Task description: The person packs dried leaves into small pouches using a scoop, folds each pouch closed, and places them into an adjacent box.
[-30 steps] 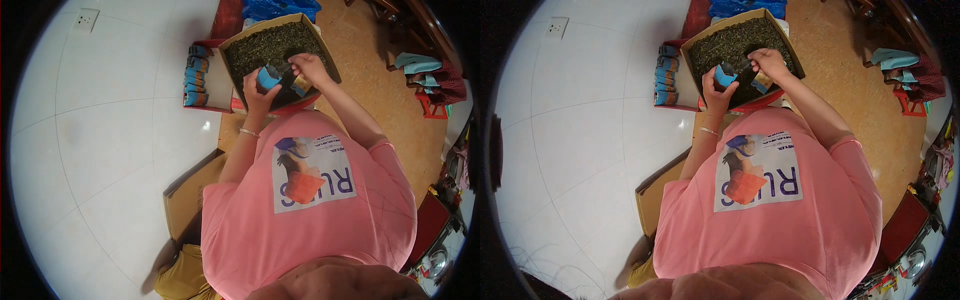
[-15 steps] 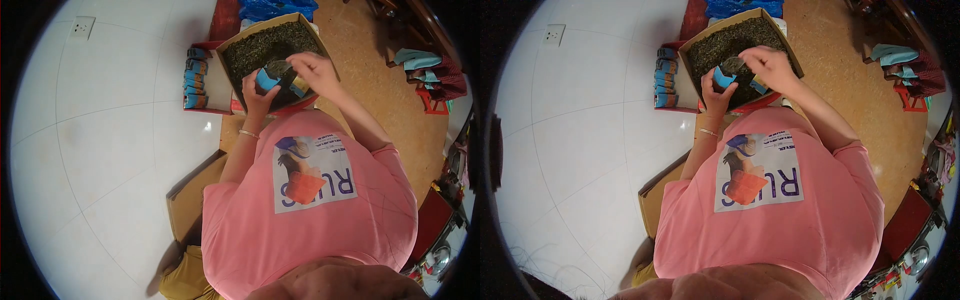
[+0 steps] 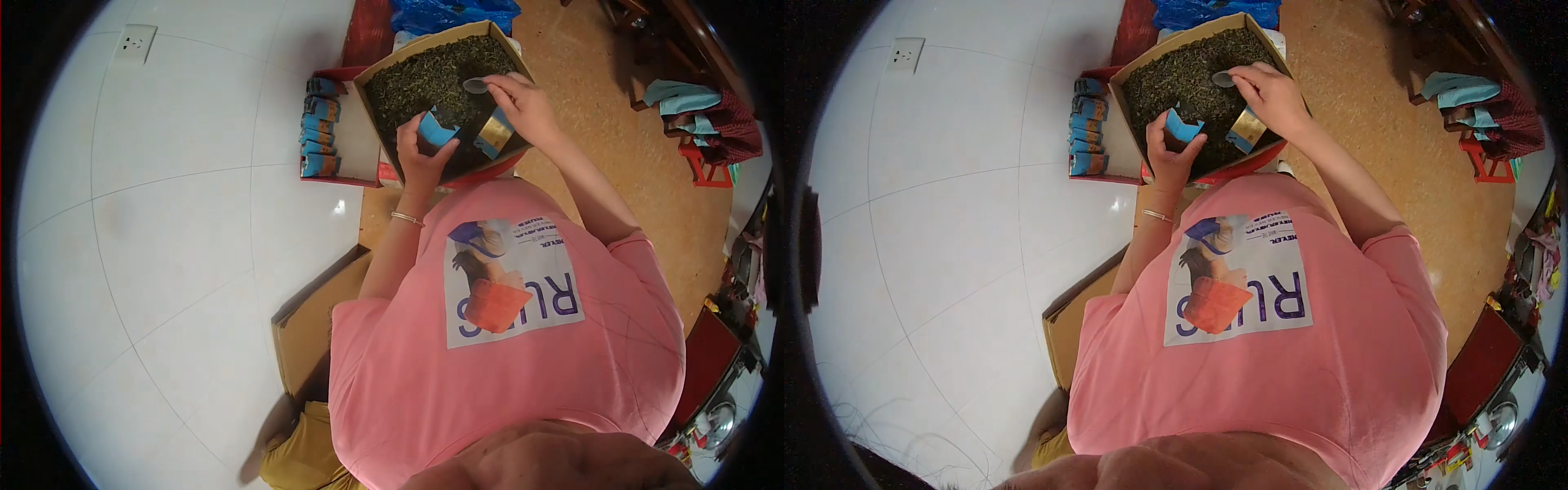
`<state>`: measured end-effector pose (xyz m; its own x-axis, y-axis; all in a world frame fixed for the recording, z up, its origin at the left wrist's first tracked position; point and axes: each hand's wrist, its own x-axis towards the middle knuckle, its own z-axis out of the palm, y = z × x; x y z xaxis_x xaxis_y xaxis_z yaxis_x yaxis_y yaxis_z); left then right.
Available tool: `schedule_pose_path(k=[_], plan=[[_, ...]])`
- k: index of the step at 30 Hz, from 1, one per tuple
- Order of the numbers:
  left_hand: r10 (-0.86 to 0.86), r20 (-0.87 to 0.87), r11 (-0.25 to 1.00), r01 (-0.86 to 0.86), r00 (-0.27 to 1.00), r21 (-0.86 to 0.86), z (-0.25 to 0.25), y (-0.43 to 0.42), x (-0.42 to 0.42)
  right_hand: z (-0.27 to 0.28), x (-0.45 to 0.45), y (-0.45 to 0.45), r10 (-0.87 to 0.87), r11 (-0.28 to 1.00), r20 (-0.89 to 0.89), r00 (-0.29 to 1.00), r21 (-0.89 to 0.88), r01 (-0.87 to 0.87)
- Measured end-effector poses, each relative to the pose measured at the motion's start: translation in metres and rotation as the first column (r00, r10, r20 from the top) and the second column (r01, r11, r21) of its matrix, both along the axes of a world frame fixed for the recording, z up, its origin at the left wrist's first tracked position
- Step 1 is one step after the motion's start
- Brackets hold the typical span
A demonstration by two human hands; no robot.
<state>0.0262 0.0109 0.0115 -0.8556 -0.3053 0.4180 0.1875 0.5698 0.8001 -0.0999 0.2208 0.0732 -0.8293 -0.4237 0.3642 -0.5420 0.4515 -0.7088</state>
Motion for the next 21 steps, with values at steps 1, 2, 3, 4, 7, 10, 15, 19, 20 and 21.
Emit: schedule_pose_path(k=[1, 2, 3, 4, 7, 10, 15, 19, 20, 21], plan=[[0.004, 0.014, 1.0, -0.004, 1.0, -0.008, 0.001, 0.0, 0.0, -0.009, -0.002, -0.001, 0.0, 1.0, -0.001, 1.0, 0.0, 0.0], [0.003, 0.013, 1.0, -0.003, 1.0, -0.009, 0.0, 0.0, 0.0, -0.019, -0.004, -0.002, 0.0, 0.998, -0.02, 1.0, 0.064, 0.002], [-0.003, 0.004, 1.0, 0.003, 1.0, 0.002, -0.001, -0.001, 0.0, -0.031, -0.005, -0.003, 0.001, 0.992, -0.039, 0.999, 0.129, 0.004], [-0.009, -0.006, 1.0, 0.009, 1.0, 0.013, -0.002, -0.001, -0.001, -0.041, -0.003, -0.006, 0.001, 0.992, -0.04, 0.999, 0.129, 0.005], [-0.005, 0.018, 1.0, 0.005, 1.0, 0.009, 0.0, 0.0, 0.001, -0.053, 0.003, -0.014, 0.062, 0.997, 0.04, 0.997, 0.035, -0.063], [-0.013, 0.011, 0.999, 0.013, 1.0, 0.031, -0.001, 0.001, 0.0, -0.05, 0.005, -0.015, 0.025, 0.997, 0.574, 0.819, -0.071, 0.019], [-0.007, 0.015, 1.0, 0.007, 1.0, 0.006, 0.002, 0.001, 0.0, -0.021, -0.01, 0.001, 0.138, 0.922, 0.788, 0.6, -0.324, 0.214], [-0.009, 0.004, 1.0, 0.009, 1.0, -0.013, 0.002, 0.001, -0.001, 0.016, -0.002, 0.003, 0.205, 0.9, 0.724, 0.659, -0.404, 0.164], [-0.012, 0.004, 1.0, 0.012, 1.0, -0.014, 0.002, 0.001, -0.001, 0.017, 0.002, 0.0, 0.204, 0.899, 0.724, 0.659, -0.404, 0.166], [-0.012, 0.001, 1.0, 0.012, 1.0, -0.007, 0.001, 0.001, -0.002, 0.015, 0.007, -0.004, 0.229, 0.899, 0.635, 0.738, -0.429, 0.09]])
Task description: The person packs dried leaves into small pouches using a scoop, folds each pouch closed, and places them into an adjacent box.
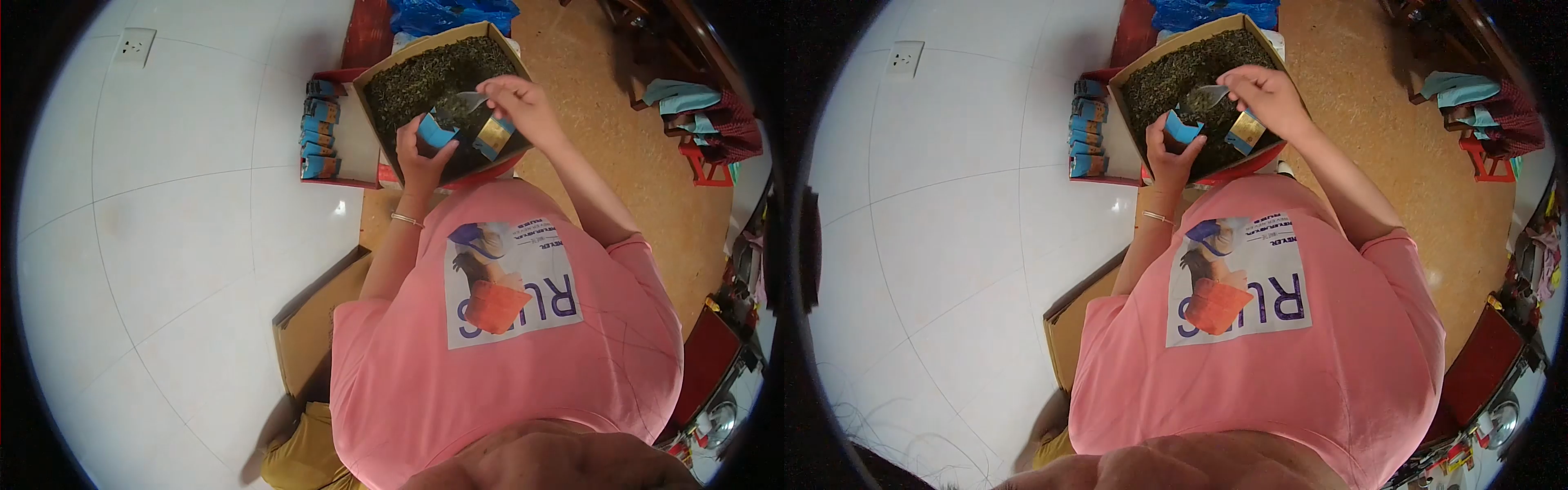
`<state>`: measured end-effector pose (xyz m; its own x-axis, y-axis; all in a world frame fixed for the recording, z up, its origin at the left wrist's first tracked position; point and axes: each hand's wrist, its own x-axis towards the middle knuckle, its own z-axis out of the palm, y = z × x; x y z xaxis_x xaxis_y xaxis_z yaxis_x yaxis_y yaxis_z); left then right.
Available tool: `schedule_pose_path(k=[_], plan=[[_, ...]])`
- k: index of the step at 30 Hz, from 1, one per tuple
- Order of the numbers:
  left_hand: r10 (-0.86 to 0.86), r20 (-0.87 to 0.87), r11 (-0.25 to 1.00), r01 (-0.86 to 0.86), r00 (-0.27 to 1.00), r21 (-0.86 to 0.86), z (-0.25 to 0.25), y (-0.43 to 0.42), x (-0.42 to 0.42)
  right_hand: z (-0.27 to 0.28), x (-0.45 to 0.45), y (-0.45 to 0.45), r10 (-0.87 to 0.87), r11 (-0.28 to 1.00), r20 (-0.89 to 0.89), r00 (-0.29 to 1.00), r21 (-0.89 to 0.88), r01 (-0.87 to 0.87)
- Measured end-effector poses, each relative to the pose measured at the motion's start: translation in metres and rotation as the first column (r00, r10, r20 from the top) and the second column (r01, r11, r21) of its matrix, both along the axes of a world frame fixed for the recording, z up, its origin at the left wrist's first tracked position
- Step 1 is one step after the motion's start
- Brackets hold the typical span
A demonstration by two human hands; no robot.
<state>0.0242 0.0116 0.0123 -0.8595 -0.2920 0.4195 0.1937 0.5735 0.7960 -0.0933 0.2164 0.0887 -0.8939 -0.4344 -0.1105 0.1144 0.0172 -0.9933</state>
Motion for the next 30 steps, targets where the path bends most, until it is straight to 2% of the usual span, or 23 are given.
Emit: schedule_pose_path(k=[1, 2, 3, 4, 5, 6, 8, 9, 11, 13, 16, 18, 20, 22, 23, 25, 26, 28, 30], plan=[[0.0, -0.003, 1.0, 0.0, 1.0, 0.006, 0.0, 0.0, -0.001, 0.002, 0.005, -0.004, 0.026, 1.0, -0.124, 0.992, -0.007, -0.027], [-0.002, -0.004, 1.0, 0.002, 1.0, 0.005, -0.001, 0.0, 0.0, 0.006, 0.011, -0.007, 0.023, 1.0, -0.125, 0.992, -0.008, -0.024], [-0.003, 0.005, 1.0, 0.003, 1.0, 0.001, -0.002, 0.0, 0.0, 0.01, 0.017, -0.009, 0.105, 0.984, -0.414, 0.904, 0.177, -0.033], [-0.003, 0.013, 1.0, 0.003, 1.0, -0.003, -0.001, 0.0, 0.0, 0.015, 0.023, -0.012, 0.229, 0.936, -0.642, 0.731, 0.351, 0.015], [-0.004, 0.013, 1.0, 0.004, 1.0, -0.003, 0.001, 0.0, -0.001, 0.013, 0.028, -0.018, 0.236, 0.946, -0.718, 0.655, 0.324, 0.014], [-0.019, -0.006, 0.999, 0.019, 1.0, -0.032, 0.002, 0.0, -0.002, 0.012, 0.032, -0.02, 0.236, 0.946, -0.718, 0.654, 0.324, 0.015], [-0.035, -0.025, 0.998, 0.034, 0.999, -0.06, 0.001, 0.0, -0.002, 0.012, 0.036, -0.023, 0.422, 0.885, -0.721, 0.55, 0.46, -0.076], [-0.026, 0.003, 0.997, 0.026, 1.0, -0.073, 0.002, 0.001, -0.002, 0.012, 0.036, -0.023, 0.43, 0.885, -0.74, 0.517, 0.458, -0.081], [-0.013, 0.031, 0.996, 0.016, 0.999, -0.085, 0.002, 0.0, -0.001, 0.018, 0.033, -0.021, 0.375, 0.908, -0.765, 0.523, 0.417, -0.041], [-0.018, 0.019, 1.0, 0.018, 1.0, -0.007, 0.002, 0.0, -0.002, 0.027, 0.03, -0.019, 0.321, 0.926, -0.786, 0.528, 0.378, -0.002], [-0.01, 0.014, 1.0, 0.01, 1.0, 0.015, 0.001, 0.001, -0.001, 0.034, 0.028, -0.019, 0.281, 0.94, -0.841, 0.462, 0.337, 0.042], [-0.022, 0.01, 1.0, 0.022, 1.0, -0.014, 0.001, 0.0, -0.001, 0.022, 0.028, -0.021, 0.544, 0.828, -0.77, 0.333, 0.556, -0.066], [-0.029, 0.006, 0.999, 0.029, 1.0, -0.045, 0.003, -0.001, -0.002, 0.025, 0.029, -0.024, 0.525, 0.841, -0.774, 0.353, 0.537, -0.073], [0.017, 0.008, 1.0, -0.017, 1.0, 0.025, 0.007, 0.002, -0.002, 0.035, 0.03, -0.02, 0.428, 0.893, -0.795, 0.43, 0.447, -0.061], [0.018, 0.007, 1.0, -0.018, 1.0, 0.023, 0.01, 0.002, -0.001, 0.041, 0.029, -0.018, 0.426, 0.894, -0.797, 0.429, 0.445, -0.062], [0.025, 0.008, 0.998, -0.026, 1.0, 0.056, 0.017, 0.002, -0.002, 0.049, 0.028, -0.016, 0.311, 0.941, -0.846, 0.434, 0.338, -0.016], [0.026, 0.004, 0.998, -0.027, 1.0, 0.055, 0.019, 0.002, -0.004, 0.049, 0.027, -0.018, 0.311, 0.941, -0.848, 0.43, 0.338, -0.015], [-0.04, -0.037, 0.999, 0.041, 0.999, 0.024, 0.025, 0.001, -0.009, 0.047, 0.027, -0.021, 0.46, 0.881, -0.822, 0.335, 0.471, -0.054], [-0.066, -0.038, 0.997, 0.068, 0.997, 0.048, 0.032, -0.001, -0.014, 0.052, 0.025, -0.021, 0.475, 0.875, -0.82, 0.32, 0.479, -0.07]])
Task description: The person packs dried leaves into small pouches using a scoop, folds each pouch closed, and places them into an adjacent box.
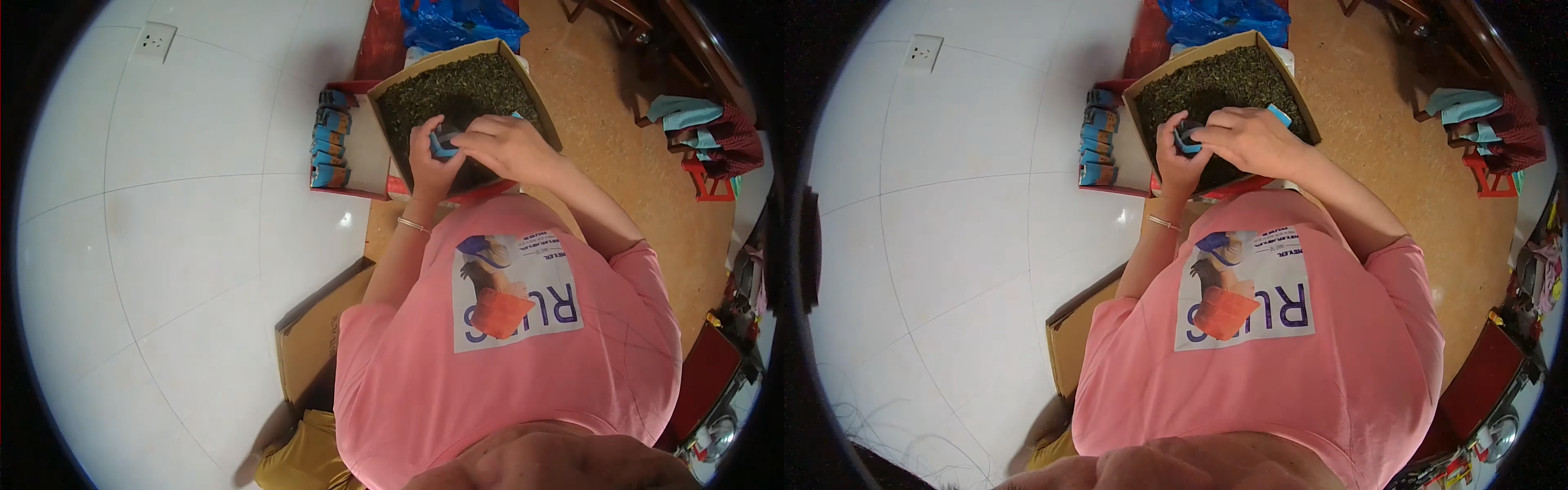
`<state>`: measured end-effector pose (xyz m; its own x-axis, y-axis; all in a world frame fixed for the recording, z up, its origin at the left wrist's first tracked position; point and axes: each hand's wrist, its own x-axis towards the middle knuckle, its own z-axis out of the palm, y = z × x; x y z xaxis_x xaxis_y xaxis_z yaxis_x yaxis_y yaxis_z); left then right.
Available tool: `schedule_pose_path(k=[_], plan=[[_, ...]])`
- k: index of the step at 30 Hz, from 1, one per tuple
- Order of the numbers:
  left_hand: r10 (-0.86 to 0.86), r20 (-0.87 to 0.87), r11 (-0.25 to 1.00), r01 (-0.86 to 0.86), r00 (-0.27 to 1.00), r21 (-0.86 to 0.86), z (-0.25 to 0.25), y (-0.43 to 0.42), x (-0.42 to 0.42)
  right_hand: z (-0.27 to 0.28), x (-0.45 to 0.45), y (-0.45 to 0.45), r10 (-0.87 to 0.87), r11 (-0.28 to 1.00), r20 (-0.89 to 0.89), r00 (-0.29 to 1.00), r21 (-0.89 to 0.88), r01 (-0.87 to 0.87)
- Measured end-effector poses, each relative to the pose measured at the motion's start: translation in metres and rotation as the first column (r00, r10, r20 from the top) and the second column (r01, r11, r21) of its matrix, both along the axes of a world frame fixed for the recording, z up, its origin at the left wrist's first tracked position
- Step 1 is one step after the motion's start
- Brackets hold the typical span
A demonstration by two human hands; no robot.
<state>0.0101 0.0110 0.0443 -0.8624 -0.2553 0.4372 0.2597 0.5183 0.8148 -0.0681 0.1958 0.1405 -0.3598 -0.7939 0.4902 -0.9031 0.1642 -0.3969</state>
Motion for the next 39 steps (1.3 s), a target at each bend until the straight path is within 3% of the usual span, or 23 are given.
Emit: schedule_pose_path(k=[2, 4, 6, 8, 10, 13, 19, 23, 26, 39], plan=[[-0.024, 0.0, 0.999, 0.024, 1.0, 0.025, 0.011, 0.002, -0.006, 0.013, -0.001, 0.003, -0.058, 0.99, 0.09, 0.994, -0.126, 0.069], [0.022, -0.103, 0.943, 0.014, 0.994, 0.334, 0.019, 0.008, -0.012, 0.033, 0.001, 0.009, -0.071, 0.978, 0.162, 0.984, -0.181, 0.101], [0.034, -0.121, 0.933, 0.012, 0.992, 0.359, 0.021, 0.01, -0.015, 0.038, 0.0, 0.013, -0.081, 0.963, 0.238, 0.968, -0.232, 0.137], [0.045, -0.137, 0.923, 0.011, 0.99, 0.384, 0.016, 0.003, -0.016, 0.034, -0.004, 0.017, -0.106, 0.974, 0.28, 0.954, -0.165, 0.156], [0.036, -0.126, 0.999, -0.037, 0.991, -0.008, 0.011, -0.013, -0.015, 0.029, -0.006, 0.02, -0.107, 0.972, 0.309, 0.945, -0.166, 0.164], [0.049, -0.13, 0.985, -0.07, 0.99, -0.16, 0.018, -0.022, -0.006, 0.018, -0.009, 0.028, -0.131, 0.969, 0.38, 0.916, -0.148, 0.2], [-0.069, 0.061, 0.983, 0.079, 0.996, -0.169, 0.067, -0.045, 0.014, -0.001, -0.01, 0.043, -0.166, 0.965, 0.506, 0.846, -0.095, 0.246], [-0.075, 0.108, 0.984, 0.091, 0.991, -0.153, 0.06, -0.054, 0.015, -0.009, -0.013, 0.048, -0.182, 0.961, 0.549, 0.816, -0.075, 0.264], [-0.109, 0.12, 0.956, 0.137, 0.987, -0.258, 0.06, -0.06, 0.014, -0.01, -0.017, 0.048, -0.19, 0.965, 0.547, 0.816, -0.048, 0.257], [-0.076, 0.082, 0.979, 0.09, 0.994, -0.185, 0.114, -0.077, 0.023, -0.021, -0.039, 0.051, -0.167, 0.968, 0.56, 0.812, -0.064, 0.243]])
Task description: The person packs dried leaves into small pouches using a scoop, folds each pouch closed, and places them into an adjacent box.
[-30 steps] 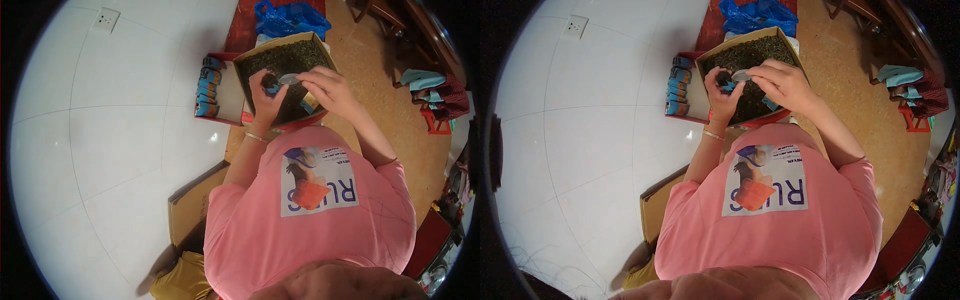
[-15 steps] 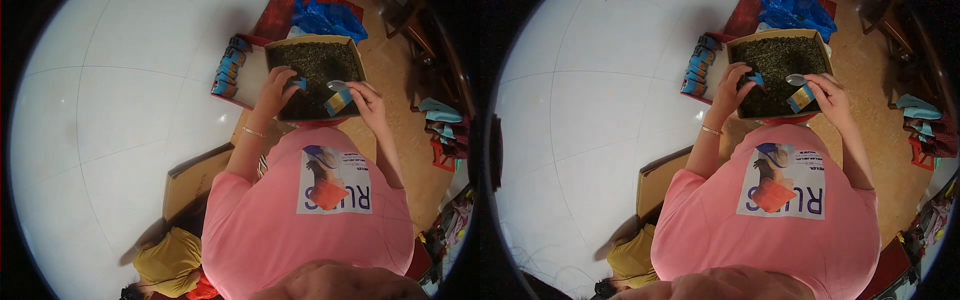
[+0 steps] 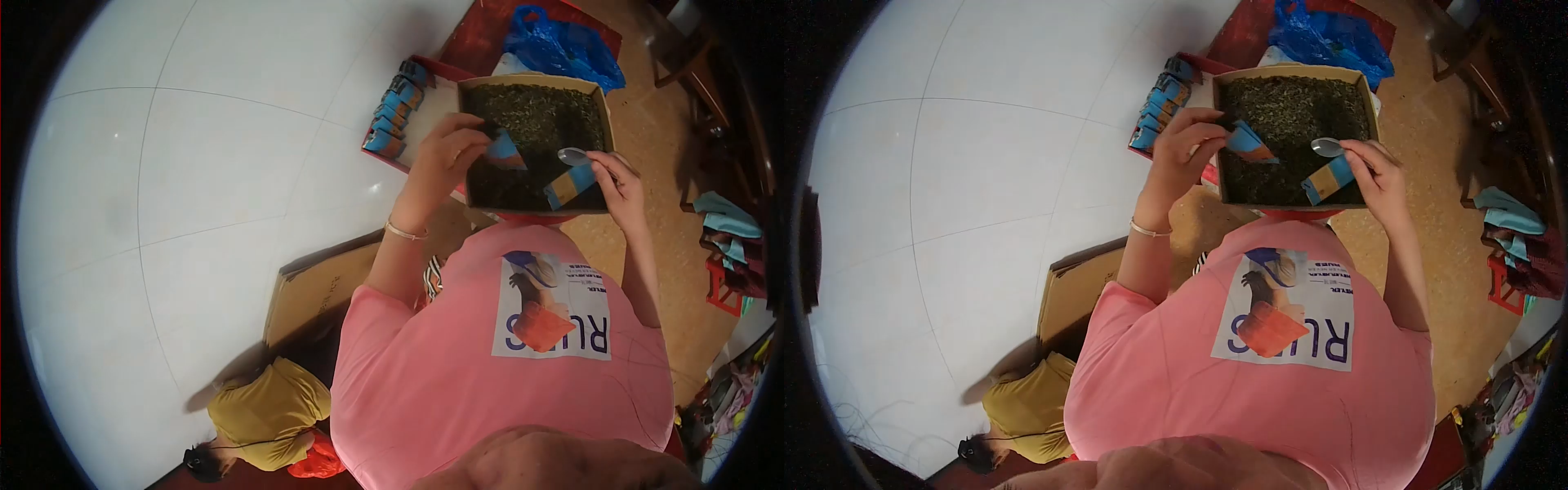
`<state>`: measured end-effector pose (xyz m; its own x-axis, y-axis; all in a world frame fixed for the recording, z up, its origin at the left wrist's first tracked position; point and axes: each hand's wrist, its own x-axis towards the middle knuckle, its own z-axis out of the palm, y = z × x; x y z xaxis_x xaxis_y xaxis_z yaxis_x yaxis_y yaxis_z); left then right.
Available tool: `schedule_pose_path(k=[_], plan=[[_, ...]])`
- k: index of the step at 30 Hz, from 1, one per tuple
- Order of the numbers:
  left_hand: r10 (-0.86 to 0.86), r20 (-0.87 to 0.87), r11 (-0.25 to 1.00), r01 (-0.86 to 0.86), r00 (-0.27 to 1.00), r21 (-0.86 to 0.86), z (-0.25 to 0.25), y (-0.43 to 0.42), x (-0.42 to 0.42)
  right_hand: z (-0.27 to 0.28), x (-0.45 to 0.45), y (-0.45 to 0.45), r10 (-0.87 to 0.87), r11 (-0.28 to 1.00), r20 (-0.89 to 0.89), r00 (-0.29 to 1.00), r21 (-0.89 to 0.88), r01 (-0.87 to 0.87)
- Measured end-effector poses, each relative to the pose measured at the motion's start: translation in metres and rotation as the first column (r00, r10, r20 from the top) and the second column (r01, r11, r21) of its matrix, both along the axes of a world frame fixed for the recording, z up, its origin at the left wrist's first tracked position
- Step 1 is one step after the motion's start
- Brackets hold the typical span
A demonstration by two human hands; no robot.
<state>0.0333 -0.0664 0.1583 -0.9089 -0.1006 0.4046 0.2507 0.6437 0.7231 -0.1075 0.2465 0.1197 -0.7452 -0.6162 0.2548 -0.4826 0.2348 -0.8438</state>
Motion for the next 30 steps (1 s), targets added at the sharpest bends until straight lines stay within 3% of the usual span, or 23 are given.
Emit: schedule_pose_path(k=[2, 3, 5, 6, 8, 11, 15, 17, 21, 25, 28, 30], plan=[[0.112, 0.008, 0.988, -0.113, 0.994, 0.11, 0.009, -0.017, 0.007, -0.001, -0.004, -0.001, -0.005, 1.0, 0.042, 0.999, 0.009, 0.004], [0.117, 0.011, 0.987, -0.118, 0.993, 0.107, 0.011, -0.028, 0.009, -0.003, -0.005, -0.002, -0.017, 1.0, 0.082, 0.996, 0.022, 0.015], [0.375, 0.032, 0.923, -0.376, 0.927, 0.086, 0.012, -0.053, 0.015, -0.01, -0.011, -0.003, -0.029, 0.999, 0.088, 0.996, 0.025, 0.026], [0.377, 0.033, 0.921, -0.379, 0.925, 0.085, 0.006, -0.067, 0.018, -0.012, -0.013, -0.004, -0.045, 0.999, 0.09, 0.995, 0.03, 0.042], [0.571, 0.045, 0.812, -0.572, 0.82, 0.114, -0.025, -0.101, 0.02, -0.014, -0.015, -0.007, -0.054, 0.998, 0.106, 0.993, 0.036, 0.05], [0.684, 0.067, 0.722, -0.688, 0.726, 0.075, -0.102, -0.152, 0.024, -0.018, -0.017, -0.011, -0.085, 0.995, 0.151, 0.985, 0.072, 0.075], [0.736, 0.072, 0.674, -0.739, 0.673, 0.004, -0.207, -0.202, 0.02, -0.022, -0.017, -0.016, -0.123, 0.98, 0.132, 0.984, 0.172, 0.099], [0.801, 0.101, 0.599, -0.789, 0.59, -0.141, -0.241, -0.212, 0.01, -0.028, -0.016, -0.017, -0.134, 0.98, 0.164, 0.977, 0.168, 0.106], [0.817, 0.135, 0.575, -0.809, 0.561, -0.119, -0.306, -0.239, -0.015, -0.033, -0.016, -0.019, -0.211, 0.952, 0.175, 0.962, 0.261, 0.162], [0.784, 0.196, 0.618, -0.771, 0.589, -0.155, -0.341, -0.264, -0.046, -0.031, -0.013, -0.026, -0.254, 0.922, 0.19, 0.948, 0.343, 0.179], [0.784, 0.14, 0.62, -0.75, 0.605, -0.231, -0.347, -0.27, -0.065, -0.034, -0.01, -0.026, -0.268, 0.913, 0.208, 0.941, 0.368, 0.178], [0.772, 0.218, 0.634, -0.743, 0.597, -0.214, -0.352, -0.272, -0.07, -0.041, -0.01, -0.023, -0.275, 0.914, 0.223, 0.935, 0.363, 0.182]])
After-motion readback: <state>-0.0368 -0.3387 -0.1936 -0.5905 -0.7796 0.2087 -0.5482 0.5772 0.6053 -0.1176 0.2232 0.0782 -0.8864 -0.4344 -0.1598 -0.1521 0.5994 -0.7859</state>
